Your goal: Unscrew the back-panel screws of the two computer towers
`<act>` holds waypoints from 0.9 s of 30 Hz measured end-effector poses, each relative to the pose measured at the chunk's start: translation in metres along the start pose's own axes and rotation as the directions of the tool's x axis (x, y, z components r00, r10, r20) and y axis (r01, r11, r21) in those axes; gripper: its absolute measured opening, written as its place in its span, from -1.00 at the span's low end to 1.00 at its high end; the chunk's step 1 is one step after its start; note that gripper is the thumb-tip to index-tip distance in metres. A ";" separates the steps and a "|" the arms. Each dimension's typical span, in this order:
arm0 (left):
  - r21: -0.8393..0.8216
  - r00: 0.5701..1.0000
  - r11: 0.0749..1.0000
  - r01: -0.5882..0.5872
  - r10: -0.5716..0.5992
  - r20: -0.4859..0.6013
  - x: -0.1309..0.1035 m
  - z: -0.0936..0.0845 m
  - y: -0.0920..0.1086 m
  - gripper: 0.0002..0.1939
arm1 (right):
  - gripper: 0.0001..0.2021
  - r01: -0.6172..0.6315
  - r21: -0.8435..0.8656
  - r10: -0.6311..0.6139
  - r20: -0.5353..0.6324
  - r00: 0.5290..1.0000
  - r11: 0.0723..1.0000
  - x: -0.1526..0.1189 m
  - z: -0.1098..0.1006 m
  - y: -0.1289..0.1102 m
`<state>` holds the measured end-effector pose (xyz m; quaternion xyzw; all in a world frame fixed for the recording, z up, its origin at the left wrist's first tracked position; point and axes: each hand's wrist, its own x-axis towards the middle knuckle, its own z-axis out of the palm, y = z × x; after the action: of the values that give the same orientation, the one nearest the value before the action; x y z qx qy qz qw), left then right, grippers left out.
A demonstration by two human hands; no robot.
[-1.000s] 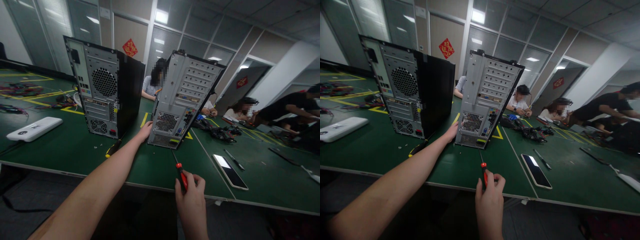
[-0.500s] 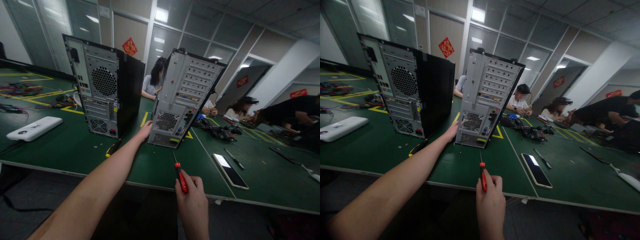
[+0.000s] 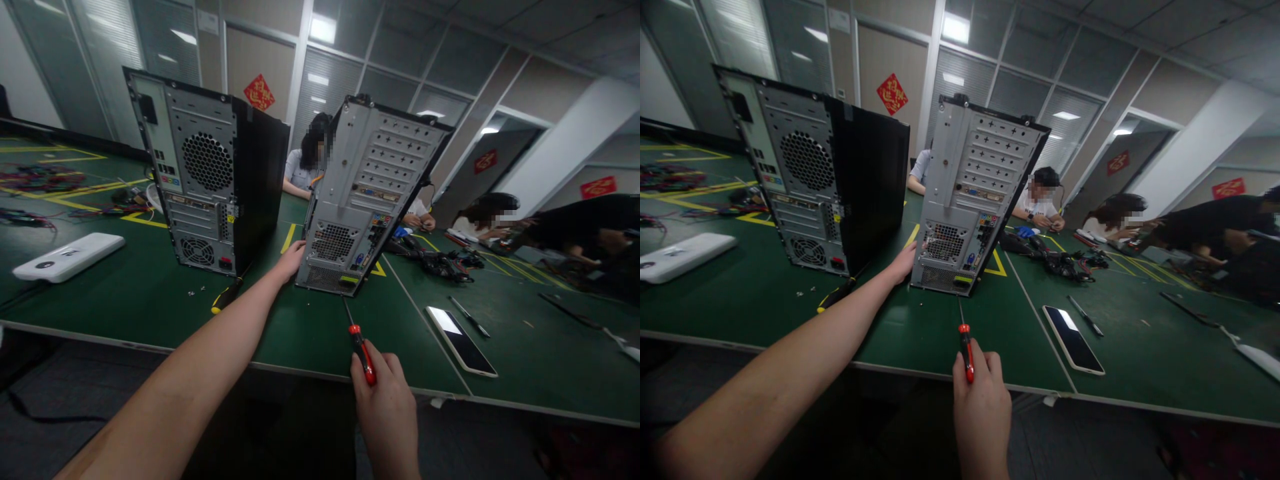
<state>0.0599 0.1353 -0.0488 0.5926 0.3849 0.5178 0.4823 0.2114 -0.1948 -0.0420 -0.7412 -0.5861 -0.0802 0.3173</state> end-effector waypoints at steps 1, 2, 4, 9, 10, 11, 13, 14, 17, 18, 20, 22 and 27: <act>-0.006 1.000 1.000 0.013 -0.013 0.003 0.000 0.000 0.001 -0.47 | -0.52 0.002 -0.005 -0.002 0.001 1.000 1.000 0.000 0.000 0.000; -0.013 0.999 0.999 0.034 -0.034 0.009 -0.001 0.000 0.002 -0.47 | -0.52 0.002 -0.008 -0.002 0.004 1.000 1.000 0.000 0.000 0.000; -0.024 0.998 0.998 0.059 -0.058 0.016 -0.002 0.000 0.003 -0.46 | -0.51 -0.001 -0.007 0.001 0.010 1.000 1.000 0.000 0.000 0.000; -0.034 0.999 0.998 0.054 -0.054 0.003 -0.003 0.000 0.005 -0.51 | -0.46 -0.009 0.010 0.009 0.013 1.000 1.000 0.001 0.002 0.001; -0.038 0.999 0.998 0.054 -0.054 0.008 -0.003 0.000 0.005 -0.50 | -0.46 -0.011 0.014 0.011 0.012 1.000 1.000 0.001 0.002 0.001; -0.043 0.999 0.998 0.053 -0.053 0.013 -0.003 0.000 0.005 -0.49 | -0.46 -0.013 0.018 0.013 0.013 1.000 1.000 0.001 0.002 0.001; -0.046 0.999 0.998 0.048 -0.047 0.017 -0.003 0.000 0.005 -0.48 | -0.46 -0.017 0.038 0.016 0.018 1.000 0.999 0.001 0.003 0.001; -0.044 0.999 0.998 0.043 -0.042 0.015 -0.003 0.000 0.005 -0.48 | -0.47 -0.020 0.052 0.019 0.021 1.000 0.998 0.001 0.003 0.001; -0.036 0.999 0.998 0.042 -0.042 0.010 -0.003 0.000 0.006 -0.48 | -0.51 -0.057 0.086 0.055 0.020 0.998 0.995 0.001 0.002 0.000; -0.033 0.999 0.998 0.044 -0.044 0.009 -0.003 0.000 0.005 -0.48 | -0.52 -0.068 0.093 0.067 0.013 0.998 0.993 0.001 0.002 -0.001; -0.027 0.999 0.999 0.041 -0.041 0.006 -0.002 0.000 0.005 -0.49 | -0.55 -0.078 0.104 0.079 -0.013 0.997 0.992 0.000 0.001 -0.002; -0.019 1.000 0.999 0.030 -0.030 0.003 -0.002 0.001 0.004 -0.51 | -0.59 -0.076 0.121 0.081 -0.039 0.996 0.990 0.000 0.000 -0.004; -0.018 0.999 0.999 0.034 -0.034 0.006 -0.001 0.001 0.003 -0.50 | -0.65 -0.115 0.090 0.119 -0.047 0.992 0.989 0.000 -0.001 -0.005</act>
<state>0.0604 0.1332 -0.0459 0.5830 0.3891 0.5112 0.4974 0.2071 -0.1950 -0.0395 -0.7575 -0.5359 -0.0551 0.3688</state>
